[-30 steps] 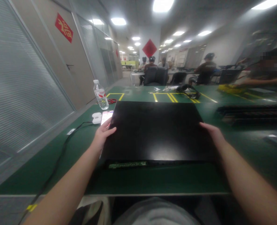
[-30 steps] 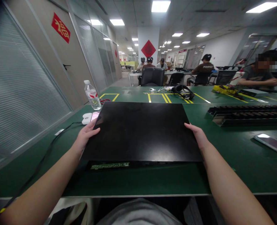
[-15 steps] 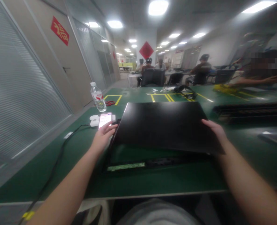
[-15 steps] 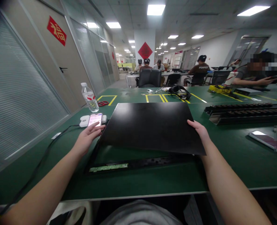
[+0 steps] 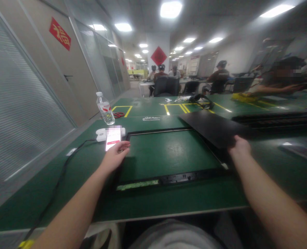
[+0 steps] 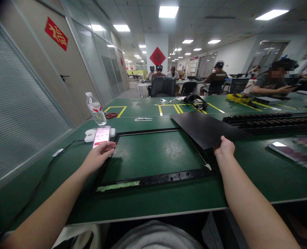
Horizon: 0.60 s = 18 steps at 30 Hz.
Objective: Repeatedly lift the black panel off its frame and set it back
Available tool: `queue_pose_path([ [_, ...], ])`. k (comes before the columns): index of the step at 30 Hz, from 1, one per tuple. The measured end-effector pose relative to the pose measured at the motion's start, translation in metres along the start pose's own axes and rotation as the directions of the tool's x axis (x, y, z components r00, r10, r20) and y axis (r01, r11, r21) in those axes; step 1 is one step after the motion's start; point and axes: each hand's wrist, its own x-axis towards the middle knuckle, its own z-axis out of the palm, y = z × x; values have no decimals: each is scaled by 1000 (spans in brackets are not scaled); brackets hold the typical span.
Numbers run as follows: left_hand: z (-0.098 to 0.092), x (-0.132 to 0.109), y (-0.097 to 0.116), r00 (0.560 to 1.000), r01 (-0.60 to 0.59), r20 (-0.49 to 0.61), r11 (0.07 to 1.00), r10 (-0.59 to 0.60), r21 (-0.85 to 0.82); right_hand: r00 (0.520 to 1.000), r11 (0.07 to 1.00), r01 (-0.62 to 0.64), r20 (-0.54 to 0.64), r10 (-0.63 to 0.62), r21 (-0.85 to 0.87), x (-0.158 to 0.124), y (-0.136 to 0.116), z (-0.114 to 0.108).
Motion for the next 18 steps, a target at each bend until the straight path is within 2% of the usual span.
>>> queue_pose_path([
  [4, 0, -2, 2, 1000, -15, 24, 997, 13, 77, 997, 1000, 9, -79, -7, 27, 6, -2, -2],
  [18, 1, -8, 9, 995, -49, 98, 973, 28, 228, 990, 995, -89, -110, 83, -55, 12, -1, -8],
])
